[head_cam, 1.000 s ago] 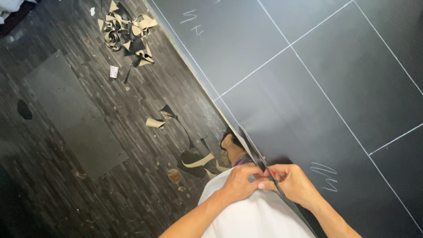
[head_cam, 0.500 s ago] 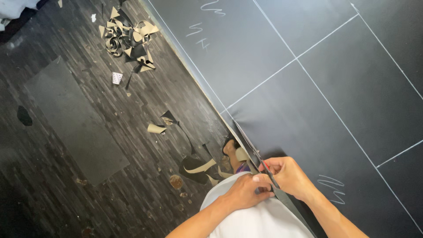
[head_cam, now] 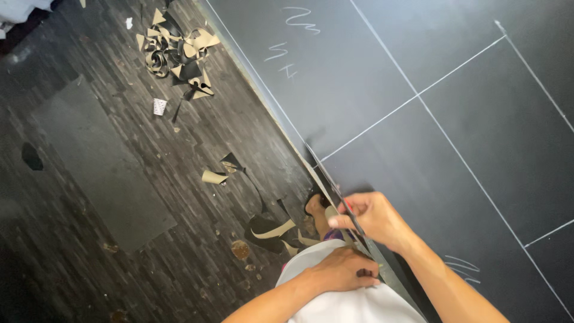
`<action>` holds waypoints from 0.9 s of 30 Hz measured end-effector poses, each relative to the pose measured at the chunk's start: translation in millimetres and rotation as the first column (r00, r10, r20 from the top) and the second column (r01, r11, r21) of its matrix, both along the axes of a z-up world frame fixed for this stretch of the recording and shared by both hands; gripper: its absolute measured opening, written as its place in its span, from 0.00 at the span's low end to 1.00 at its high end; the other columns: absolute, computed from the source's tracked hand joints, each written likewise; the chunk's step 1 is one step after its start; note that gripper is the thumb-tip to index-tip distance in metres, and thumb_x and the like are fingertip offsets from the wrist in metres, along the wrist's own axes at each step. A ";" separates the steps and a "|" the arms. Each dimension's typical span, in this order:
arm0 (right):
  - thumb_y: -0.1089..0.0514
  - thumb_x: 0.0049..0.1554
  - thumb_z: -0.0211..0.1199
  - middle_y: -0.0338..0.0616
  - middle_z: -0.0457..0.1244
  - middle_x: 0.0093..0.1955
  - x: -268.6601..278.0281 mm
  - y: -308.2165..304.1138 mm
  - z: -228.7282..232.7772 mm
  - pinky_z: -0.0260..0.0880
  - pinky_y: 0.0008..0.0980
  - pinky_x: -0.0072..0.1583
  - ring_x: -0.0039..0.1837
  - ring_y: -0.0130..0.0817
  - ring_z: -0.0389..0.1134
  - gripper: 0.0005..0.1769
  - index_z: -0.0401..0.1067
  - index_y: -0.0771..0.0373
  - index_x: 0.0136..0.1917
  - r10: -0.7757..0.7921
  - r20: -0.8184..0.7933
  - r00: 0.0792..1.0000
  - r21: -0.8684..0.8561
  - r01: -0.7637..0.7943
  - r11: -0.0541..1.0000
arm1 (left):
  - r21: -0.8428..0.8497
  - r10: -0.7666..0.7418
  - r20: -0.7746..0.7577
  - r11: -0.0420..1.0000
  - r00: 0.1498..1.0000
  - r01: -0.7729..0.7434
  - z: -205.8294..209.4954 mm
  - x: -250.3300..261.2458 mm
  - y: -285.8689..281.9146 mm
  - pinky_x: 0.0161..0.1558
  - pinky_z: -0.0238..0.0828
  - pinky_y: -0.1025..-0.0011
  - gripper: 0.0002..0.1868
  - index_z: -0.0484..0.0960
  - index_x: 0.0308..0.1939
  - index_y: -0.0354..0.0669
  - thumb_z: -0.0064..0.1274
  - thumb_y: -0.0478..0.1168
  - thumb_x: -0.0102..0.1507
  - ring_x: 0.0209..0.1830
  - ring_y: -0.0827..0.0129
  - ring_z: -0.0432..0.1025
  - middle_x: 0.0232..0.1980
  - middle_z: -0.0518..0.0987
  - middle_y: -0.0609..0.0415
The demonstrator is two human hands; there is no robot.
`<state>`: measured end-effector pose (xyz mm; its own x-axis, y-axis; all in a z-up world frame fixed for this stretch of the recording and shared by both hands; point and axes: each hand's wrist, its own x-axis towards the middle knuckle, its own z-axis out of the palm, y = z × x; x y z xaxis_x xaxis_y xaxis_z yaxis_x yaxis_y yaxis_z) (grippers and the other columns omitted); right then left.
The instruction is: The person measures and marks a large sheet of black material on a worktable using a ruler and chalk, then uses shears to cut along the marked lines. The person also handles a beige leather pattern piece and places it on the sheet.
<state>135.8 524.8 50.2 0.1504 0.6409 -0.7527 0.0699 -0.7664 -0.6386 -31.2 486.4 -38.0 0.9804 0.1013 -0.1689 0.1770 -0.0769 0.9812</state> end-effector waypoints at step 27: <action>0.49 0.43 0.80 0.31 0.58 0.23 -10.0 127.0 -1.3 0.53 0.27 0.32 0.28 0.20 0.54 0.19 0.78 0.64 0.39 0.038 0.076 0.996 -0.011 -0.037 0.999 | -0.137 -0.281 0.103 0.946 0.954 0.294 -48.3 11.1 35.1 0.44 0.74 0.66 0.10 0.86 0.42 0.52 0.60 0.50 0.62 0.42 0.65 0.80 0.40 0.85 0.57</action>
<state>125.8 651.8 48.9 0.1832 0.6403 -0.7460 0.1468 -0.7681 -0.6233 -20.0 521.5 -86.3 0.9750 -0.2074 -0.0794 0.0886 0.0356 0.9954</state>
